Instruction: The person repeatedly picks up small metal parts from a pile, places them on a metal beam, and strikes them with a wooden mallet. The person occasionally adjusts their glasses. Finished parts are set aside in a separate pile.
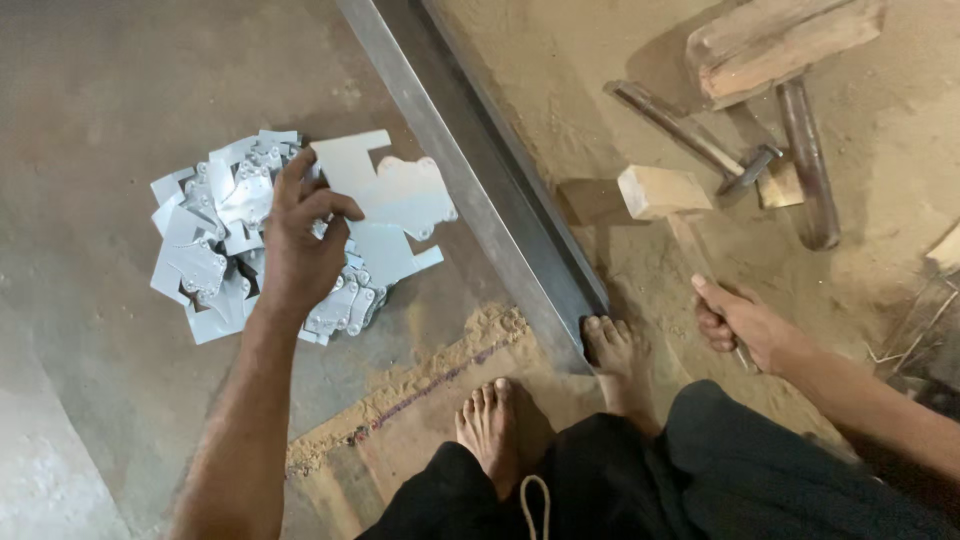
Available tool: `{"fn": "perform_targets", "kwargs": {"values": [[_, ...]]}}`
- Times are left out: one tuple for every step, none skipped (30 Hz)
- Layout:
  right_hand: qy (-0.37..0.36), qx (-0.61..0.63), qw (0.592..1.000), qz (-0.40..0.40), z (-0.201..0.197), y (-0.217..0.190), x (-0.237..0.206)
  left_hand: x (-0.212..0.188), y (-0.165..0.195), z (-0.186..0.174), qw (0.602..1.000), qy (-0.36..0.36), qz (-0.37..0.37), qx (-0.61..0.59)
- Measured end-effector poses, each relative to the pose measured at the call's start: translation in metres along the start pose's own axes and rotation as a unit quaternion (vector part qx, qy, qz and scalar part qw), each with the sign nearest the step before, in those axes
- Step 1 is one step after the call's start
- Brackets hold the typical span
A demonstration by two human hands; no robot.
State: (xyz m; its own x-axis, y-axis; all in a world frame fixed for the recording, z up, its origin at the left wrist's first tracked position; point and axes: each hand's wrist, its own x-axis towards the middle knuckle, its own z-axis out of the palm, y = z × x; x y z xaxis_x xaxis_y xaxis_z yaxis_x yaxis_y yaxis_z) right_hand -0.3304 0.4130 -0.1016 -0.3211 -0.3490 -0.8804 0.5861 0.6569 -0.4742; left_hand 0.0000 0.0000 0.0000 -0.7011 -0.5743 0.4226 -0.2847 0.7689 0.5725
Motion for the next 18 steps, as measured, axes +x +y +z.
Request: {"fn": "perform_targets", "kwargs": {"values": [[-0.016,0.014,1.0,-0.012,-0.002,-0.01,0.0,0.004,0.002,0.001,0.986,-0.026,-0.127,-0.102],[-0.035,0.026,0.999,-0.028,0.013,0.022,-0.025,-0.042,0.014,-0.025,0.947,-0.05,-0.246,-0.2],[-0.026,0.018,0.999,-0.037,0.036,0.017,-0.041,-0.057,0.008,-0.049,0.945,-0.048,-0.218,-0.24],[-0.028,0.019,0.998,-0.051,0.035,0.022,-0.046,-0.069,0.022,-0.052,0.945,-0.049,-0.183,-0.265],[-0.036,0.023,0.997,-0.062,0.042,0.028,-0.046,-0.078,0.032,-0.055,0.946,-0.054,-0.149,-0.284],[-0.038,-0.035,0.993,-0.104,0.042,0.03,-0.062,-0.094,0.044,-0.059,0.956,-0.052,-0.147,-0.247],[-0.046,-0.081,0.987,-0.133,0.038,0.038,-0.078,-0.106,0.056,-0.063,0.965,-0.066,-0.154,-0.204],[-0.045,-0.13,0.976,-0.169,0.036,0.036,-0.107,-0.112,0.069,-0.065,0.973,-0.028,-0.155,-0.169],[0.031,-0.29,0.936,-0.196,0.034,0.026,-0.127,-0.106,0.08,-0.065,0.981,0.029,-0.14,-0.127],[0.113,-0.438,0.866,-0.214,0.031,0.019,-0.149,-0.101,0.086,-0.067,0.965,0.07,-0.084,-0.239],[0.153,-0.513,0.812,-0.233,0.027,0.013,-0.165,-0.104,0.088,-0.064,0.932,0.096,-0.035,-0.349],[0.189,-0.583,0.751,-0.246,0.027,0.01,-0.177,-0.103,0.085,-0.056,0.904,0.138,-0.108,-0.389],[0.214,-0.625,0.709,-0.246,0.028,0.011,-0.185,-0.099,0.082,-0.048,0.869,0.183,-0.179,-0.424],[0.239,-0.668,0.658,-0.251,0.033,0.001,-0.192,-0.105,0.075,-0.046,0.822,0.234,-0.247,-0.456],[0.263,-0.705,0.608,-0.253,0.04,-0.003,-0.192,-0.119,0.069,-0.041,0.774,0.242,-0.293,-0.506],[0.244,-0.677,0.621,-0.31,0.048,-0.004,-0.188,-0.122,0.065,-0.036,0.723,0.243,-0.334,-0.554],[0.227,-0.648,0.628,-0.367,0.058,-0.006,-0.181,-0.123,0.062,-0.031,0.665,0.246,-0.368,-0.602],[0.206,-0.616,0.635,-0.418,0.063,-0.015,-0.168,-0.123,0.059,-0.021,0.608,0.217,-0.397,-0.653]]}}
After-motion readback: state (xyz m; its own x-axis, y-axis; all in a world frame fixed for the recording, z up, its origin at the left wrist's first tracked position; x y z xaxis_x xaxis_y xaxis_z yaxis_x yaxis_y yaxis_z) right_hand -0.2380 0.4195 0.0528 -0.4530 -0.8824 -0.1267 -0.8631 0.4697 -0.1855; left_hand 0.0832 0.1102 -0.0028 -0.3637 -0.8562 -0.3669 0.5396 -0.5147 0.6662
